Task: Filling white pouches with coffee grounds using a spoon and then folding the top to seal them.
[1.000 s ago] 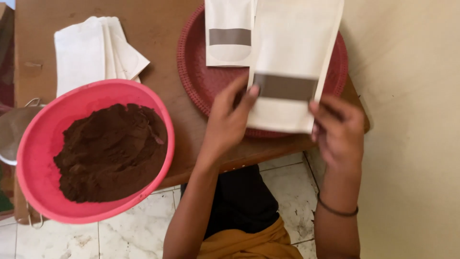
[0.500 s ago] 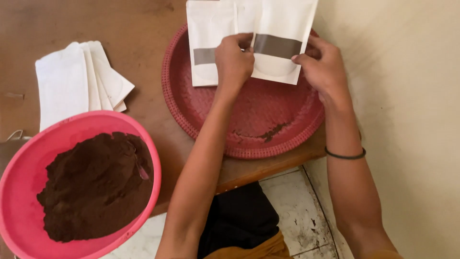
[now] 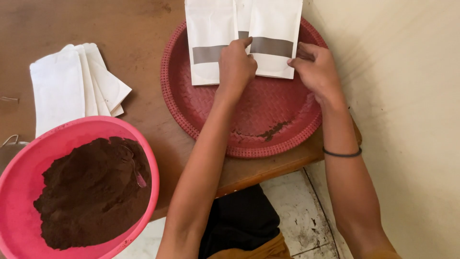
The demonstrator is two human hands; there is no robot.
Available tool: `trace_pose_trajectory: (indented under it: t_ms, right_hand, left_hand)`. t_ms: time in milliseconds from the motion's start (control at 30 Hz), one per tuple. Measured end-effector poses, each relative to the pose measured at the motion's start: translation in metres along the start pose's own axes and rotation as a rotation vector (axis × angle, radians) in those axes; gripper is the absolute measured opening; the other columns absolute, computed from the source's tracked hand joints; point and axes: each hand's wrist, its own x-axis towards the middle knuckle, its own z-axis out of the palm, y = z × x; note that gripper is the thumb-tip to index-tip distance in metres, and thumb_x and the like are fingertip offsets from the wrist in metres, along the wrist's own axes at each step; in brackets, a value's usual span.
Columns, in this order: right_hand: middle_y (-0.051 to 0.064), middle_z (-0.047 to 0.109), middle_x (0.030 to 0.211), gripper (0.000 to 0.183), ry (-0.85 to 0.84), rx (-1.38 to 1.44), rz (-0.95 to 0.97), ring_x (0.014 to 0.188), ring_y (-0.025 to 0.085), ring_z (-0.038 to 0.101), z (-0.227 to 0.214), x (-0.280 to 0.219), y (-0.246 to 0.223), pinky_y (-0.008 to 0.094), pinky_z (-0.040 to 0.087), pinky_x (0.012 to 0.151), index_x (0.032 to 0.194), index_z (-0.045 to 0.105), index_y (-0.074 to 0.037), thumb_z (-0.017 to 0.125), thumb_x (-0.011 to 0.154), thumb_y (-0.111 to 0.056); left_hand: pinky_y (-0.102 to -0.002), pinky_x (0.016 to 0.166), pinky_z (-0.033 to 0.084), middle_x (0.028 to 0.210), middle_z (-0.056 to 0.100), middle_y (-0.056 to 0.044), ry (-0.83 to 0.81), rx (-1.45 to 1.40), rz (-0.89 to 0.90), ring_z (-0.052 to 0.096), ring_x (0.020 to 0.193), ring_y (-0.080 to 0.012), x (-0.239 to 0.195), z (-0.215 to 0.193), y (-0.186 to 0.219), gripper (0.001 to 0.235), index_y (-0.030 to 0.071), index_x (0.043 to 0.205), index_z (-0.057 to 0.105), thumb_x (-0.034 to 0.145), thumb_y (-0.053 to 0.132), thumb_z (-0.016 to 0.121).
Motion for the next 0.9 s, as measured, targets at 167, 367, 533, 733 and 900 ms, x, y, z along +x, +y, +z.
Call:
trace_pose_trajectory:
  t_ms: [167, 367, 533, 733, 900]
  right_hand:
    - [0.017, 0.06, 0.143, 0.052, 0.045, -0.291, -0.086, 0.129, 0.028, 0.06, -0.003, -0.059, -0.013, 0.039, 0.046, 0.106, 0.141, 0.058, -0.002, 0.07, 0.095, -0.022]
    - [0.021, 0.056, 0.148, 0.06, -0.173, -0.533, -0.298, 0.137, 0.039, 0.05, 0.008, -0.14, -0.026, 0.06, 0.04, 0.111, 0.132, 0.064, -0.002, 0.062, 0.093, -0.048]
    - [0.011, 0.038, 0.163, 0.082, -0.303, -0.66, -0.213, 0.153, 0.04, 0.022, 0.011, -0.164, -0.002, 0.075, 0.023, 0.113, 0.142, 0.06, -0.026, 0.067, 0.074, -0.07]
    - [0.014, 0.062, 0.144, 0.043, -0.131, -0.634, -0.396, 0.142, 0.042, 0.046, 0.011, -0.147, 0.03, 0.06, 0.038, 0.114, 0.107, 0.082, -0.017, 0.084, 0.073, -0.045]
    - [0.013, 0.071, 0.123, 0.03, -0.099, -0.755, -0.462, 0.129, 0.046, 0.058, 0.013, -0.11, 0.039, 0.058, 0.044, 0.112, 0.104, 0.083, -0.026, 0.084, 0.08, -0.043]
  left_hand:
    - [-0.041, 0.086, 0.057, 0.128, 0.073, -0.01, -0.05, -0.048, 0.056, 0.075, 0.092, -0.0256, -0.037, -0.042, 0.029, 0.04, 0.006, 0.132, 0.066, 0.094, 0.014, 0.061]
    - [-0.036, 0.08, 0.061, 0.107, 0.08, -0.011, -0.105, -0.078, 0.227, 0.077, 0.085, -0.0207, -0.13, -0.098, 0.054, 0.034, 0.005, 0.126, 0.069, 0.097, 0.021, 0.063]
    - [-0.044, 0.078, 0.048, 0.094, 0.076, -0.012, -0.153, 0.033, 0.412, 0.062, 0.088, -0.029, -0.187, -0.115, 0.033, 0.026, 0.004, 0.115, 0.073, 0.094, 0.019, 0.067]
    - [-0.05, 0.085, 0.04, 0.105, 0.072, -0.005, -0.23, 0.364, 0.381, 0.052, 0.107, -0.032, -0.193, -0.106, -0.001, 0.031, 0.017, 0.115, 0.077, 0.085, 0.026, 0.073]
    - [-0.042, 0.089, 0.049, 0.101, 0.073, -0.004, -0.114, 0.417, 0.33, 0.061, 0.112, -0.0285, -0.17, -0.08, -0.021, 0.016, 0.024, 0.104, 0.08, 0.089, 0.026, 0.073]
